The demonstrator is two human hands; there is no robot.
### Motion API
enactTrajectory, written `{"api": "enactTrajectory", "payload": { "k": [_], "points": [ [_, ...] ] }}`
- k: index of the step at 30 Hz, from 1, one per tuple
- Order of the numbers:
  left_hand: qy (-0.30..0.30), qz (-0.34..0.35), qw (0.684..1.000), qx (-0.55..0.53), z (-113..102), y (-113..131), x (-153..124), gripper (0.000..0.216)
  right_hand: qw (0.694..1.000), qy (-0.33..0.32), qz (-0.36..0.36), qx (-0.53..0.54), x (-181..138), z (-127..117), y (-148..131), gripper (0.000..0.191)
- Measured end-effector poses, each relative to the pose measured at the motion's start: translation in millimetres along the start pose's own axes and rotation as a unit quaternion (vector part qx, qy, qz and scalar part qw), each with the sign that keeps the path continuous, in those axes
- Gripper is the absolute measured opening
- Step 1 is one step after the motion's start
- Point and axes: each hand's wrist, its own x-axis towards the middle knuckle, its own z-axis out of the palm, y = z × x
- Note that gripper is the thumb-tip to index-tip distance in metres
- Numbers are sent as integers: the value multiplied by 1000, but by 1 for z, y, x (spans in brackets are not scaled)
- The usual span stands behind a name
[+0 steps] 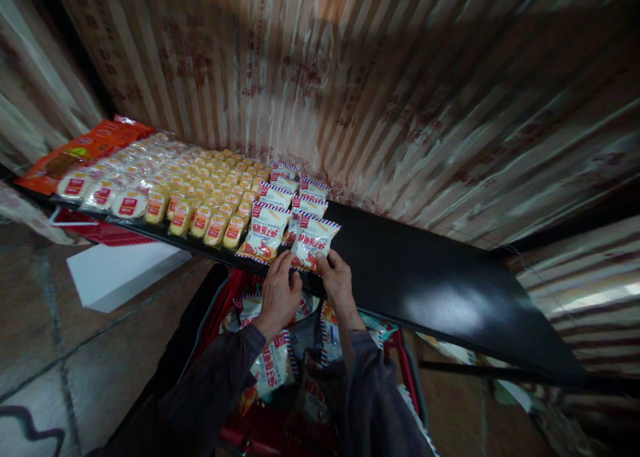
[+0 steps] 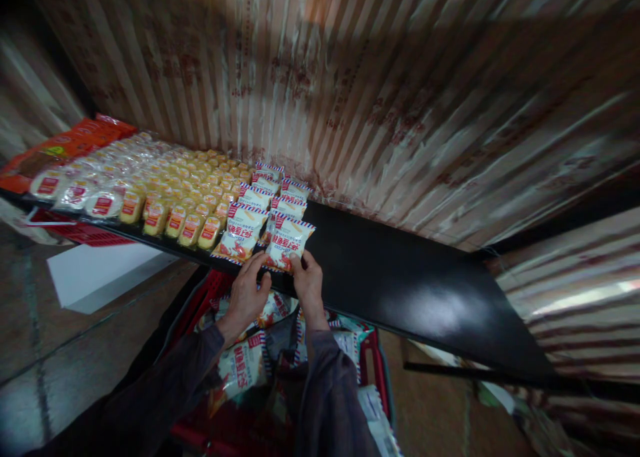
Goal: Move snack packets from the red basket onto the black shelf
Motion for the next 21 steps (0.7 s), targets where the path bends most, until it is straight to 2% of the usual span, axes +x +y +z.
{"api": "enactTrajectory", "payload": {
  "k": [13,18,21],
  "points": [
    [-2,20,999,31,0,-3,0,42,1000,-7,0,-12,6,4,-1,42],
    [-5,57,997,59,-1,-2,-1,41,999,5,-7,-40,8,5,4,43],
    [-9,70,995,70,0,-2,-1,41,1000,11,-19,-21,10,7,6,49]
  ]
}}
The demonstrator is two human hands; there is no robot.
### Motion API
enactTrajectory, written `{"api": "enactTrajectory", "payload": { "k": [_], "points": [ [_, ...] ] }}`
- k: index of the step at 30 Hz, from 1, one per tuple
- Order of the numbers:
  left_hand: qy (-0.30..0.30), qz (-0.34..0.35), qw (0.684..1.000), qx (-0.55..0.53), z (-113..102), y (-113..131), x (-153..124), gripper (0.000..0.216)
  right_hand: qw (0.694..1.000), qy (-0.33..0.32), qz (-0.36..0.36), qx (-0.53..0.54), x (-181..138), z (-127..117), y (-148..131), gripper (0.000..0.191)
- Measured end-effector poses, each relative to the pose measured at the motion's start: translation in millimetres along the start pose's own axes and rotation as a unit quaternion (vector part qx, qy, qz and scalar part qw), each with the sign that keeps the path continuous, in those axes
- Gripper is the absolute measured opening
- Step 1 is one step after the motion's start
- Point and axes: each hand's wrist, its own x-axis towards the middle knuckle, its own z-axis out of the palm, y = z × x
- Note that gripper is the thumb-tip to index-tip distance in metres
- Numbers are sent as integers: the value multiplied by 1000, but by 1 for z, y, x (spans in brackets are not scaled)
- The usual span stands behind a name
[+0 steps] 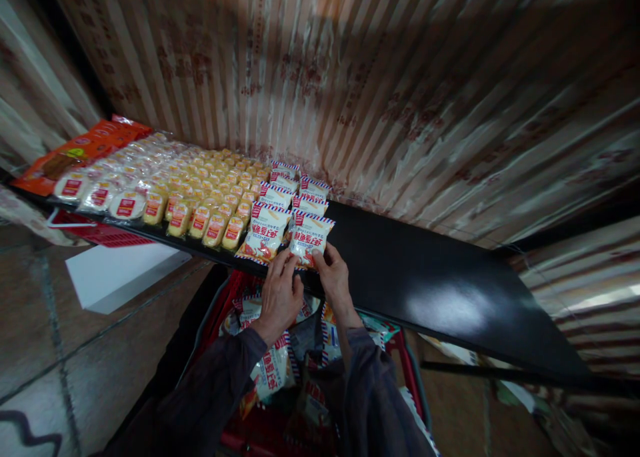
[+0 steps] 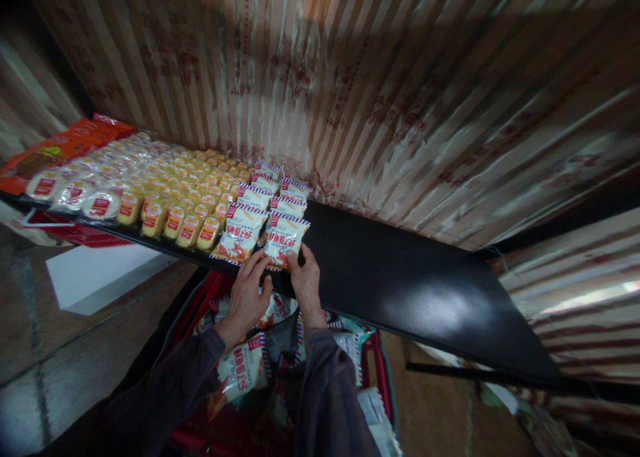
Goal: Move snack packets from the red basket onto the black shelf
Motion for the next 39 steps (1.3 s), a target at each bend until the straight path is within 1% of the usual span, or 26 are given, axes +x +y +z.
{"api": "enactTrajectory", "payload": {
  "k": [2,4,9,13,16,20,22,28,33,36,39],
  "points": [
    [-1,3,1000,10,0,0,0,40,1000,6,-5,16,2,3,2,58],
    [1,11,1000,26,0,-2,0,41,1000,9,-8,8,3,5,6,63],
    [7,37,997,63,2,-5,-2,41,998,26,-35,-48,3,6,12,62],
    [10,57,995,82,2,-6,-3,43,996,45,-41,-58,1,6,10,66],
    [6,68,994,87,2,-7,-2,45,997,40,-38,-54,1,8,7,68],
    [2,73,993,93,5,-10,-2,45,999,2,-34,-32,1,10,5,70],
    [2,76,993,93,6,-11,-1,45,999,-6,-32,-24,0,10,3,72],
    [15,86,993,79,3,-10,-3,47,999,16,-27,-40,-7,10,1,69],
    [26,110,992,58,-5,-8,-17,42,998,40,-29,-31,-19,9,7,66],
    [22,111,992,49,-6,-10,-32,38,997,54,-38,-50,-30,5,10,61],
    [11,100,994,52,-5,-12,-50,37,995,53,-53,-73,-43,-2,9,55]
  ]
}}
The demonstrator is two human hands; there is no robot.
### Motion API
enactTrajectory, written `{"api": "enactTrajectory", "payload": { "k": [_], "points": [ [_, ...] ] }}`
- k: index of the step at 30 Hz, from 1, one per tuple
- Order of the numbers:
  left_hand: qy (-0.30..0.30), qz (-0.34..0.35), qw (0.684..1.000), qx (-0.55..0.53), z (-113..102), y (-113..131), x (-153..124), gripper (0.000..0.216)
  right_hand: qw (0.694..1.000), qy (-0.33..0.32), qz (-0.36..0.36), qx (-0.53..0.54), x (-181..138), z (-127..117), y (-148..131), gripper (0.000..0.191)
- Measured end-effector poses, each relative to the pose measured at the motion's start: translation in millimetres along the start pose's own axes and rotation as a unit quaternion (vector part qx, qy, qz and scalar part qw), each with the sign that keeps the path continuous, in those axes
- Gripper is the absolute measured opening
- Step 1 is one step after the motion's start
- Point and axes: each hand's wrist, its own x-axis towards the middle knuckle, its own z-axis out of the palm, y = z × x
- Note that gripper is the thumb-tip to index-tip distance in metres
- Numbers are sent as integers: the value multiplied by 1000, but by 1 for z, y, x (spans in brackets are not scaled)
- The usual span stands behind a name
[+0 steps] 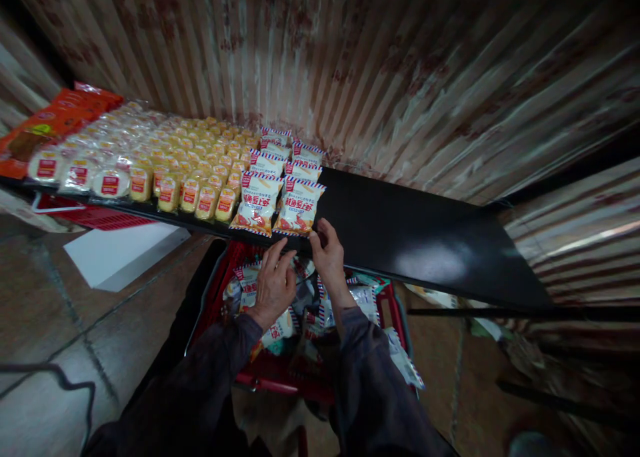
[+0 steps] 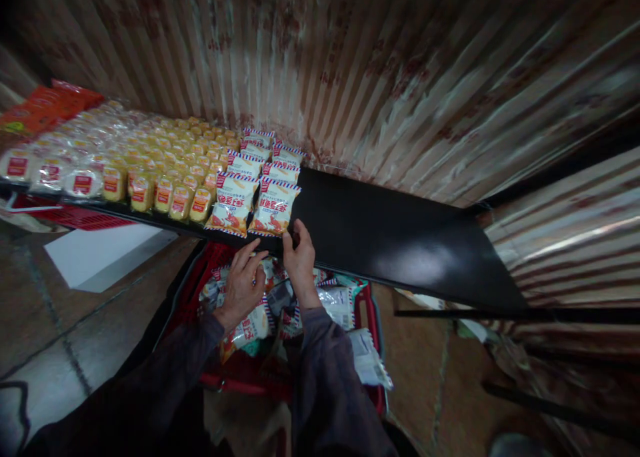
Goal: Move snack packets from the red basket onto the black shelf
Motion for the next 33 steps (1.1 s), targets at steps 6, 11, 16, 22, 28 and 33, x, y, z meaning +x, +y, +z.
{"api": "enactTrajectory", "payload": {
  "k": [6,11,16,22,28,33],
  "points": [
    [-125,-40,991,16,0,-1,-37,31,1000,-21,-2,10,-47,-26,-4,42],
    [-359,-58,925,108,0,-8,-83,44,993,-82,89,-7,-117,-48,18,38],
    [-453,-10,880,142,0,-9,-113,72,965,-187,181,-17,-174,-37,42,36],
    [-448,2,881,151,-2,-9,-111,61,964,-227,138,-21,-178,-30,38,36],
    [-392,-28,907,151,-7,-12,-111,63,958,-205,201,0,-163,-44,44,32],
    [-330,-81,937,83,-14,-23,-107,63,959,-195,201,38,-164,-44,49,31]
  ]
}}
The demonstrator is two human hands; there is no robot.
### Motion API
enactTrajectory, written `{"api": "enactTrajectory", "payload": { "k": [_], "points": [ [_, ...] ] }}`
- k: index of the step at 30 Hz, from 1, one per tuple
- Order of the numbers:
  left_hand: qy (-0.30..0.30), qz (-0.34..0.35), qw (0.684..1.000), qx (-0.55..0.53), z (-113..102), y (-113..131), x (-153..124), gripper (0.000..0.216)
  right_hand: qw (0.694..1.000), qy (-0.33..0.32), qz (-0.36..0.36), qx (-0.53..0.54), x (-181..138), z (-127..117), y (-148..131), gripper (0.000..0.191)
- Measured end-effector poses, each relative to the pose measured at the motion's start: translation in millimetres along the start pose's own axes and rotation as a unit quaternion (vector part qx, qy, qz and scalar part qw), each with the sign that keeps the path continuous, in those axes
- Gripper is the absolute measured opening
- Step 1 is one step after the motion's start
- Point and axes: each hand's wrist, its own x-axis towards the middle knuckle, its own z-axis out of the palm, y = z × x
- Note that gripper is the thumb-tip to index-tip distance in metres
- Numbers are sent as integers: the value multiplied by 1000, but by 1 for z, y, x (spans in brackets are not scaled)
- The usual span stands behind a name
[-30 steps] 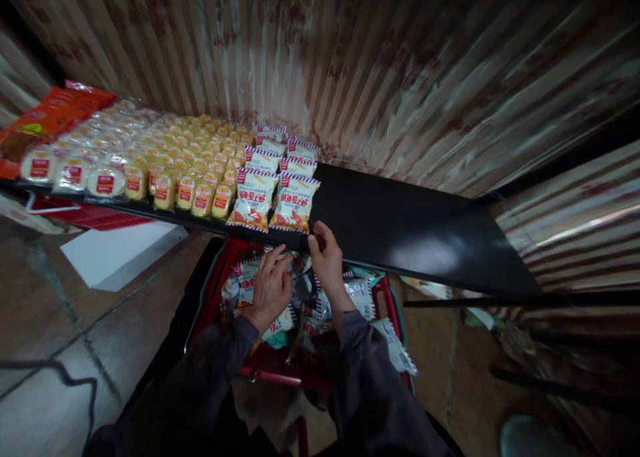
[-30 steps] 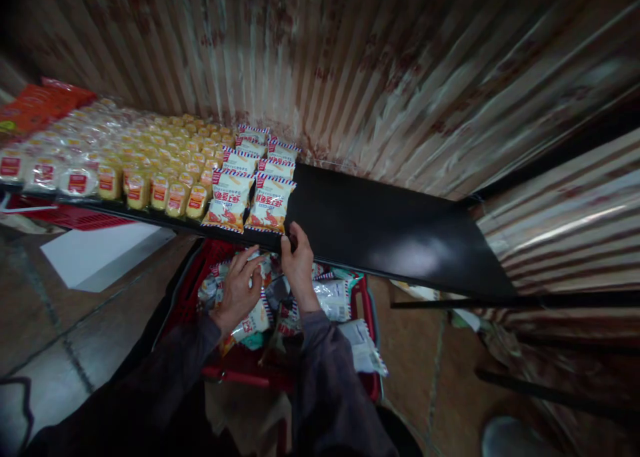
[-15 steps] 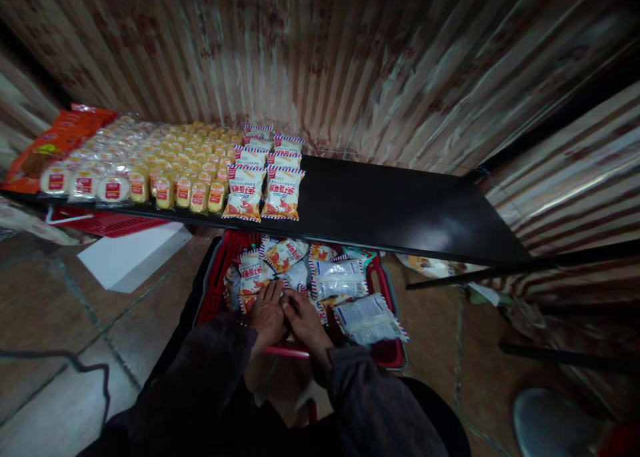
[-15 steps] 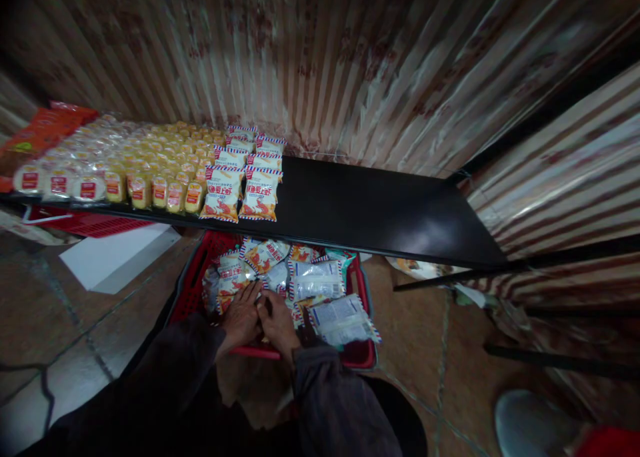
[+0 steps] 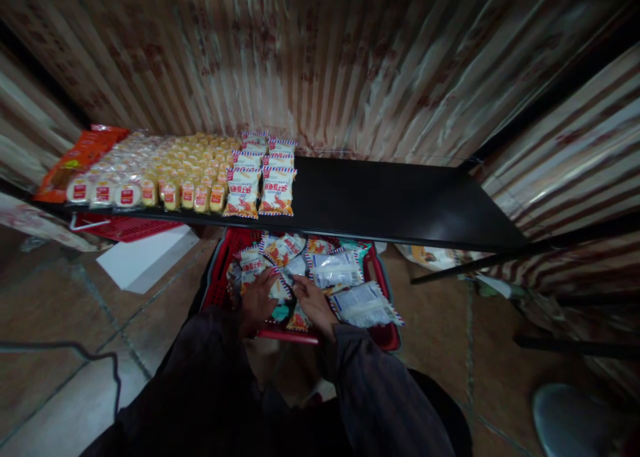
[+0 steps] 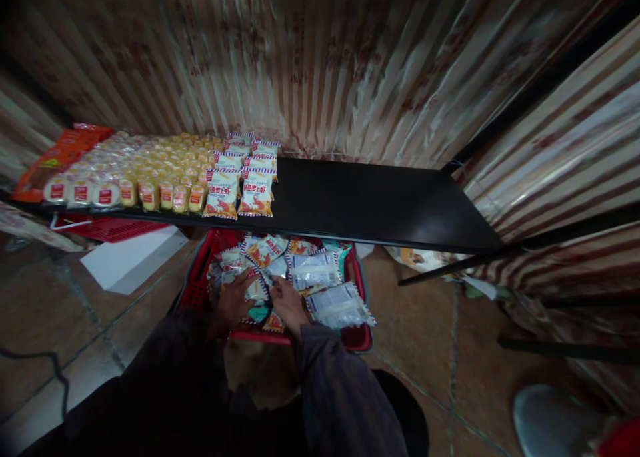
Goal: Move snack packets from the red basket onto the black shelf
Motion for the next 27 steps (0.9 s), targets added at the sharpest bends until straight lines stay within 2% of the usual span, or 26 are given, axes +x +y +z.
{"api": "enactTrajectory", "payload": {
  "k": [5,9,11,13,15,17,19,21,22,24,27],
  "points": [
    [84,-12,995,-50,-7,-7,3,59,1000,2,2,12,1,-1,-1,29],
    [112,2,990,-90,-11,4,6,55,999,-12,-2,36,3,-3,-2,29],
    [116,-14,983,-145,-14,13,8,52,999,-9,-4,45,4,-4,-1,30],
    [107,-57,960,-252,-17,22,11,49,998,-3,-2,58,4,-3,0,30],
    [86,-120,902,-407,-20,31,12,45,997,-1,-1,82,3,-2,-1,31],
    [54,-188,803,-562,-22,40,12,44,992,4,10,124,1,-1,-4,33],
    [20,-246,700,-671,-22,47,11,43,982,10,41,183,-3,0,-9,37],
    [-8,-285,627,-725,-20,52,9,42,964,5,89,252,-7,2,-17,42],
    [-17,-297,607,-737,-20,54,8,41,952,-7,113,285,-10,2,-21,45],
    [-25,-306,593,-744,-18,56,7,41,930,-34,146,334,-14,3,-28,45],
    [-21,-299,611,-732,-16,55,9,43,920,-43,151,360,-18,4,-33,40]
  ]
}}
